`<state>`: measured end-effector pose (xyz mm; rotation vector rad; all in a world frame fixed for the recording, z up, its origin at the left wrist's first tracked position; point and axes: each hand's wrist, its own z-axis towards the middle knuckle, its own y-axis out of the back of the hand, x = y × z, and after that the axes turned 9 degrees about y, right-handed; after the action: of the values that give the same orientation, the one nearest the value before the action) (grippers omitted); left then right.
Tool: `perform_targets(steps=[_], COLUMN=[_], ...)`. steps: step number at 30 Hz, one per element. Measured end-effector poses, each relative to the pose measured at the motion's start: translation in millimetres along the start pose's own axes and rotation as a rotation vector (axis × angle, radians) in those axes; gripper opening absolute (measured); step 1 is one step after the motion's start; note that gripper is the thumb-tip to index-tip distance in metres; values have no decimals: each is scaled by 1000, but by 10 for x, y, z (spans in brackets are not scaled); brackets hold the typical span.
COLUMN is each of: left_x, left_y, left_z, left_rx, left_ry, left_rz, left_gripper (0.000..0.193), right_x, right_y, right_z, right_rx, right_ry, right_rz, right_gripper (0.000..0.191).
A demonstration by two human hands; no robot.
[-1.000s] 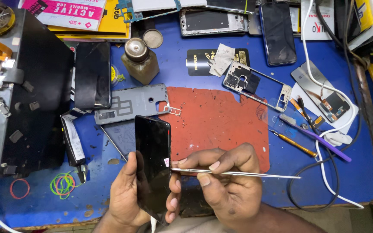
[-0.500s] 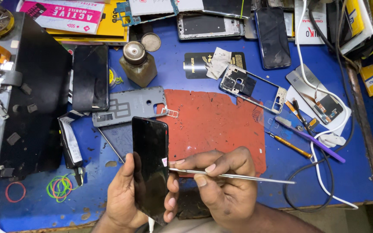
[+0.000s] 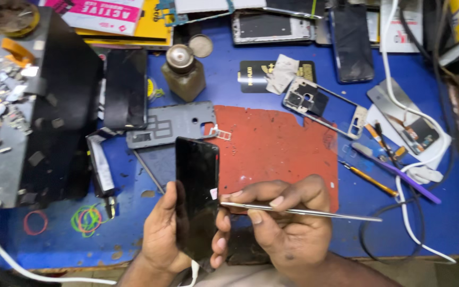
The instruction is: The person cleans a smartphone with a brush, then disassembles it by removing the back cover and battery. They use a metal tool to pry open the device and remove internal components, placing them on the workbench.
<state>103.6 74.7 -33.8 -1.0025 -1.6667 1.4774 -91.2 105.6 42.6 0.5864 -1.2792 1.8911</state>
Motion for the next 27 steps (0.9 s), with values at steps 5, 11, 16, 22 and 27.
perform_targets(steps=[5,11,16,22,27], left_x=[10,20,21,18,17], left_y=[9,20,23,26,29], left_z=[3,6,-1,3,-1], left_rx=[50,54,47,56,50], left_ry=[-31,-42,-46,-48,-48], left_rz=[7,-14,-22,2,20], left_gripper=[82,82,81,81,81], right_x=[-32,-33,-47,-60,-59], right_y=[-40,-31,-18,-12,-8], right_z=[8,7,13,7,-8], right_rx=[-19,30,52,57,61], right_ry=[-9,0,15,14,28], right_rz=[33,17,25,29,33], right_gripper=[29,28,26,25,24])
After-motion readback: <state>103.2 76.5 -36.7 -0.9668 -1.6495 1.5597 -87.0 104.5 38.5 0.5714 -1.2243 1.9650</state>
